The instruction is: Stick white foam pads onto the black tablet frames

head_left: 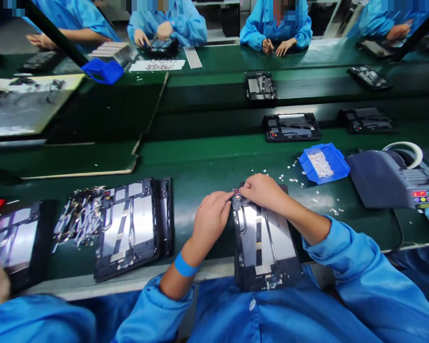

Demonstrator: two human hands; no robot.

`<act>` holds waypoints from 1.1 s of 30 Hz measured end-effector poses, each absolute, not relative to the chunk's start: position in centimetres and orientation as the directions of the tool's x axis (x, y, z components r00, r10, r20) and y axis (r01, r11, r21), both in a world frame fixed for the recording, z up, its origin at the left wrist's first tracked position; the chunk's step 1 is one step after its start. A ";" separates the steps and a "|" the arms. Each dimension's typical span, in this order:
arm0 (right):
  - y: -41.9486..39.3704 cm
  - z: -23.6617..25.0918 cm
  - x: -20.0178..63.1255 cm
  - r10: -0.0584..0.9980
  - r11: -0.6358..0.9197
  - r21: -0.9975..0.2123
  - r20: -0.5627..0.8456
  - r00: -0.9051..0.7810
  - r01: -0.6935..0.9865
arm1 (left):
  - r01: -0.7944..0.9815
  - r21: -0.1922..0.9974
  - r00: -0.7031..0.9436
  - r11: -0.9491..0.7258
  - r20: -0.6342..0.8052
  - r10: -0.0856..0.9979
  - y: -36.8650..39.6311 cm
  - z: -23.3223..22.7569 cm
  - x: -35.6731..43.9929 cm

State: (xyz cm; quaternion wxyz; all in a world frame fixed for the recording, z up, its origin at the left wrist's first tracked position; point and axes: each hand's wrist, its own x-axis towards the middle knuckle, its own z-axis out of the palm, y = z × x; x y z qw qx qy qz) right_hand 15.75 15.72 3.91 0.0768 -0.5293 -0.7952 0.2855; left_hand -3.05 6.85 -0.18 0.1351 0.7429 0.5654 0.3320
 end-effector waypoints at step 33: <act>16.6 4.3 15.7 0.836 0.267 -0.542 -0.281 -0.471 0.797 | 0.841 0.362 0.271 -0.403 0.362 0.892 7.5 0.5 -3.3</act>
